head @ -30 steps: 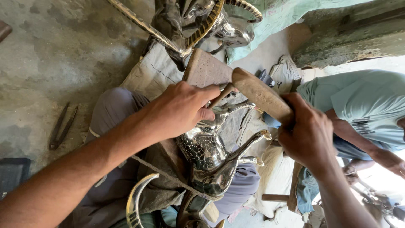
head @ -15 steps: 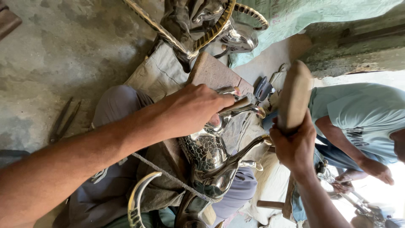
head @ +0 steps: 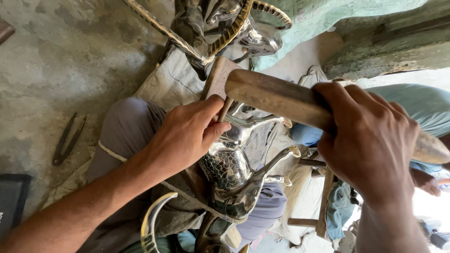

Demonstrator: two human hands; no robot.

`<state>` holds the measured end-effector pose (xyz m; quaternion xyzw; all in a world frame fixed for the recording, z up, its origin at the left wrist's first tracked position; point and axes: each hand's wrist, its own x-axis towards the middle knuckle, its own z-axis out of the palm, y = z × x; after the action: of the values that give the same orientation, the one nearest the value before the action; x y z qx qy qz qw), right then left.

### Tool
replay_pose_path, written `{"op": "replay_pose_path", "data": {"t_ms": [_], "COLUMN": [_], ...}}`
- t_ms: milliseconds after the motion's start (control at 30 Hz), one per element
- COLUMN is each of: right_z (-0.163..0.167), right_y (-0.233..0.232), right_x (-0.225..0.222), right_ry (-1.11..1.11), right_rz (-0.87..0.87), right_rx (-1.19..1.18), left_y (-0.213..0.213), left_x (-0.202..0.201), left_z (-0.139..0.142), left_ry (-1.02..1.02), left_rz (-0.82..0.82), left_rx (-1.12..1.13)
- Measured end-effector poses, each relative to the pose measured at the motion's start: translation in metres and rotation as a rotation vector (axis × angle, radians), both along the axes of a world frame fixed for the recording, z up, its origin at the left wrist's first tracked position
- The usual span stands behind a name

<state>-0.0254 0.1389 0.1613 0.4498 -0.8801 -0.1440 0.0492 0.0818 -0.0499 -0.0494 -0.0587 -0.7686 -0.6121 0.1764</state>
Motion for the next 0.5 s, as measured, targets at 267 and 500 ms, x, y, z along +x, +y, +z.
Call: {"op": "replay_pose_path", "data": {"t_ms": [267,500], "right_z": [-0.018,-0.036], "right_y": [0.053,0.085], "right_x": [0.013,0.032], "right_ry": [-0.157,-0.033], "right_rz": [-0.339,-0.331], "right_rx": [-0.193,-0.139], "left_y": [-0.010,-0.010], "left_x": [-0.034,-0.039], "left_z": [-0.001,0.011], "left_ry": [-0.101,-0.228], "left_rz": [-0.319,-0.464], "left_rx": [-0.140,-0.164]}}
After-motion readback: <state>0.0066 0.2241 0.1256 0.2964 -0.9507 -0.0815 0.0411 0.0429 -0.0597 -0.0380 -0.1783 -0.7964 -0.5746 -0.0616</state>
